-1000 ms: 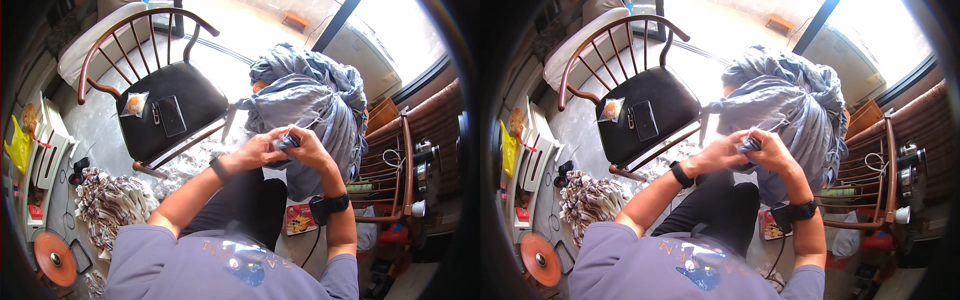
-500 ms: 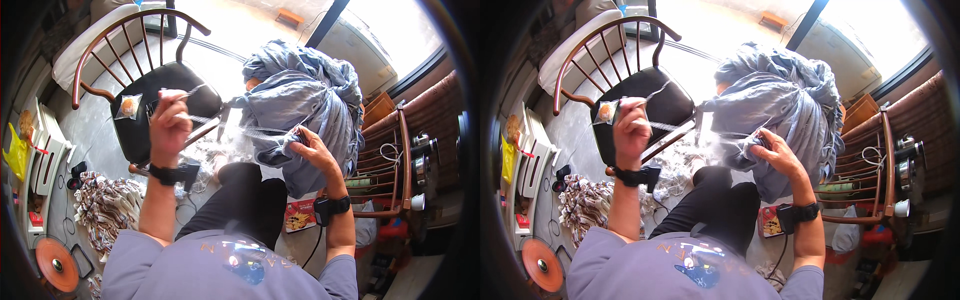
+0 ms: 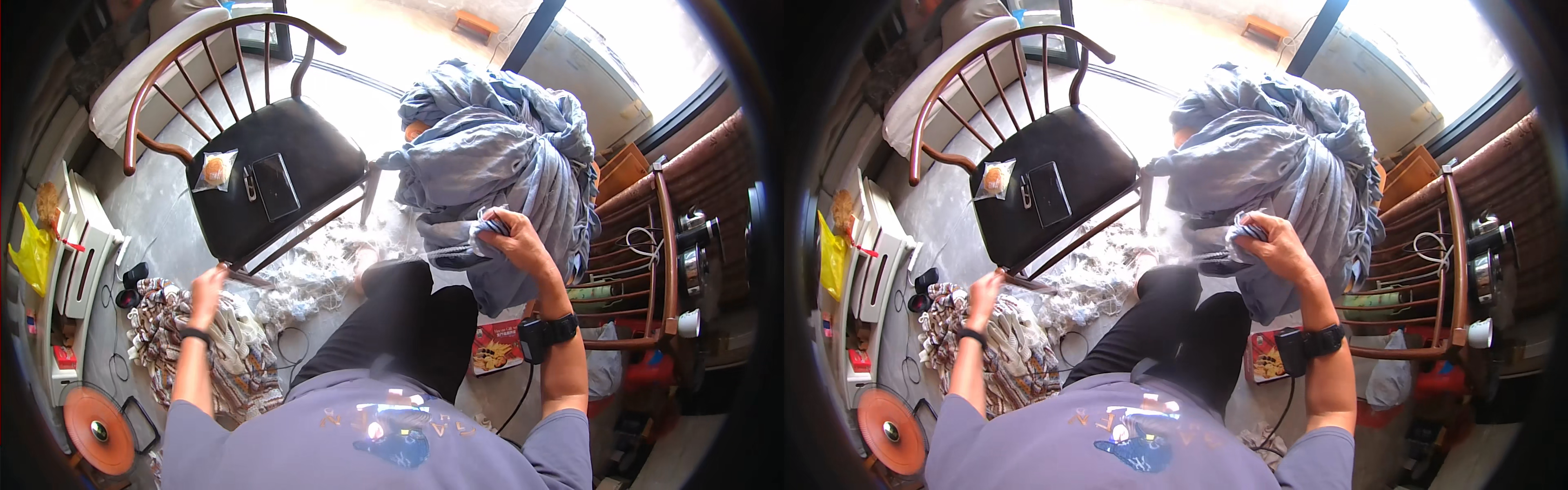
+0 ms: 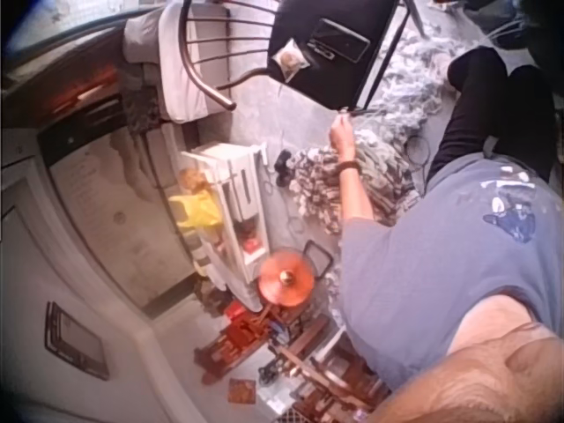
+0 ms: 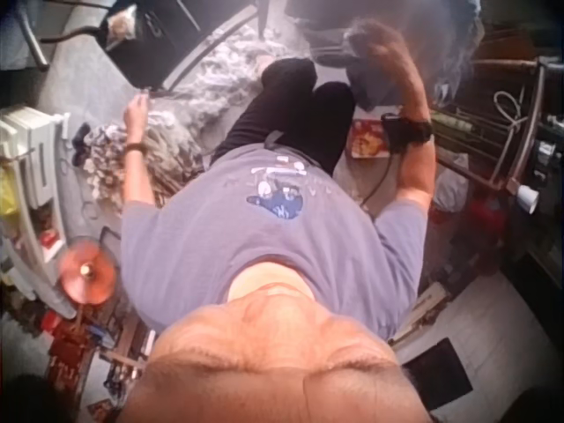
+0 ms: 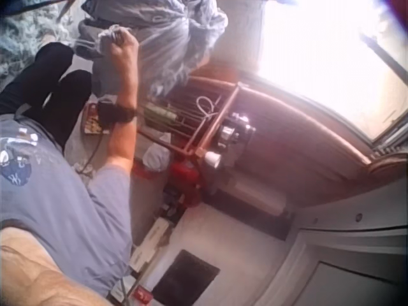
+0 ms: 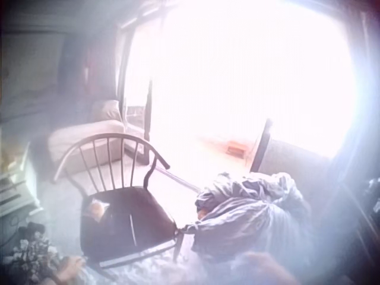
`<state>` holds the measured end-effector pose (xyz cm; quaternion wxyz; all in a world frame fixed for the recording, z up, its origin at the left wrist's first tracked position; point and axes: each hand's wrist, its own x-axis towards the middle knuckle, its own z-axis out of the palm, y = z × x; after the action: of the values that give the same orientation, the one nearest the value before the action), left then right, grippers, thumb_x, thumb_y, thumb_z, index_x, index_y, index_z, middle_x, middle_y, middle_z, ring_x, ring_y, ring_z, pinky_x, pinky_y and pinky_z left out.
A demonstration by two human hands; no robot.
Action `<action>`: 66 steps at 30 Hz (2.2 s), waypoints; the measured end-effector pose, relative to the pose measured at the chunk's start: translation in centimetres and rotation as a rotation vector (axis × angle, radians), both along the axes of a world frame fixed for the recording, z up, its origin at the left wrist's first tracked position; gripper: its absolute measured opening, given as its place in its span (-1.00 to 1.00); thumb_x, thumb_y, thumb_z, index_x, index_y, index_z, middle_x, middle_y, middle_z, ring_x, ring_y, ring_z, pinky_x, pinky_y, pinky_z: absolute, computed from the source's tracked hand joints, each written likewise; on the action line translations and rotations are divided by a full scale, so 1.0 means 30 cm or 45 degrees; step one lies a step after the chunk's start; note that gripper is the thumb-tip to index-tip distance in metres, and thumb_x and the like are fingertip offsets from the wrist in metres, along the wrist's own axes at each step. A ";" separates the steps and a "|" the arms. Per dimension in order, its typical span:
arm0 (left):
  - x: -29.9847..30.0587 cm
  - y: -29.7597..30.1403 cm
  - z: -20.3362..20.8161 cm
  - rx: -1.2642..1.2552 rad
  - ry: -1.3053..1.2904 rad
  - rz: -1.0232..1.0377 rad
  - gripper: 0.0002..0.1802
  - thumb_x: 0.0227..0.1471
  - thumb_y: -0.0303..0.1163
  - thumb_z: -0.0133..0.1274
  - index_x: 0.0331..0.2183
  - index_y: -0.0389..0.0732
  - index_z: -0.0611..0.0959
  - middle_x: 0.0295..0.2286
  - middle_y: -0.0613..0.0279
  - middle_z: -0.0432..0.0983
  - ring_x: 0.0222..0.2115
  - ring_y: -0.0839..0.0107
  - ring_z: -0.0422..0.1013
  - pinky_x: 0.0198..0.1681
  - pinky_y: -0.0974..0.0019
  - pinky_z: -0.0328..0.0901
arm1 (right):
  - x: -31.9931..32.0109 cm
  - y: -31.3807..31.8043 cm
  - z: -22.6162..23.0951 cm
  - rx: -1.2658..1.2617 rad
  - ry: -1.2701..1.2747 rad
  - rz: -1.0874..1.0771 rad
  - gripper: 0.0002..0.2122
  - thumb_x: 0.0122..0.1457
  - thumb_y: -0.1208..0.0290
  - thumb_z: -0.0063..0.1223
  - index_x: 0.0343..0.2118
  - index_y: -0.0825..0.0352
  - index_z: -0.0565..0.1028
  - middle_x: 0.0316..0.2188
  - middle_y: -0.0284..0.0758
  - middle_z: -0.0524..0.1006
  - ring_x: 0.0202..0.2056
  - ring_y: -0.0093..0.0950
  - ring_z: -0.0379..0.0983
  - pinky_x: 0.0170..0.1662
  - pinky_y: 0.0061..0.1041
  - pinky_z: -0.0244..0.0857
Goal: Replacing or repairing a zipper or fastener on a blue duvet cover.
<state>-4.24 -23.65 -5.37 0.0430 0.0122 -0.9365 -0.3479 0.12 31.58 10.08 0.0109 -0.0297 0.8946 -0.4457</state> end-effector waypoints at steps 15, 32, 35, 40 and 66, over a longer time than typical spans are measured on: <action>-0.104 0.863 0.208 0.450 0.278 -1.159 -0.80 0.03 -0.36 -0.02 -0.50 -0.31 0.53 -0.57 0.11 0.44 -0.55 0.28 0.40 -0.47 0.31 0.28 | -0.057 0.059 0.130 -0.232 0.154 -0.405 -0.92 0.10 0.48 0.03 -0.36 0.34 0.44 -0.47 -0.51 0.40 -0.39 -0.73 0.24 -0.30 -0.73 0.16; -0.099 1.037 0.417 1.268 -0.114 -1.112 -0.70 0.15 -0.31 -0.17 -0.19 -0.25 0.54 -0.30 0.22 0.53 -0.48 0.56 0.39 -0.43 0.45 0.29 | -0.067 -0.083 0.098 -0.222 0.016 -0.054 -0.86 0.07 0.45 0.09 -0.34 0.37 0.44 -0.52 -0.53 0.40 -0.46 -0.77 0.24 -0.40 -0.73 0.18; -0.101 1.168 0.419 0.656 -0.026 -1.268 -0.73 0.12 -0.32 -0.13 -0.26 -0.29 0.55 -0.39 0.16 0.52 -0.47 0.49 0.40 -0.38 0.37 0.30 | -0.063 -0.078 0.116 -0.133 0.089 -0.121 -0.86 0.05 0.45 0.11 -0.37 0.38 0.45 -0.54 -0.50 0.40 -0.47 -0.75 0.23 -0.41 -0.69 0.19; -0.142 0.634 0.219 1.087 -0.070 -0.437 -0.81 0.11 -0.37 -0.09 -0.43 -0.27 0.54 -0.58 0.29 0.44 -0.63 0.58 0.29 -0.42 0.45 0.31 | -0.042 0.054 0.065 -0.250 0.201 -0.425 -0.90 0.03 0.46 0.10 -0.45 0.37 0.46 -0.61 -0.50 0.38 -0.53 -0.75 0.22 -0.46 -0.69 0.15; 0.061 -0.363 -0.282 -0.162 -0.010 0.024 -0.74 -0.06 -0.28 -0.01 -0.60 -0.25 0.56 -0.75 0.20 0.34 -0.71 0.42 0.24 -0.61 0.28 0.13 | -0.031 0.084 0.068 -0.508 0.067 -0.555 -0.95 0.13 0.42 0.03 -0.42 0.26 0.46 -0.61 -0.57 0.38 -0.64 -0.79 0.22 -0.60 -0.78 0.10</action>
<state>-2.42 -34.53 -13.83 0.0433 0.0198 -0.9567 -0.2871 -0.82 34.12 12.12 -0.1143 0.1499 0.7747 -0.6035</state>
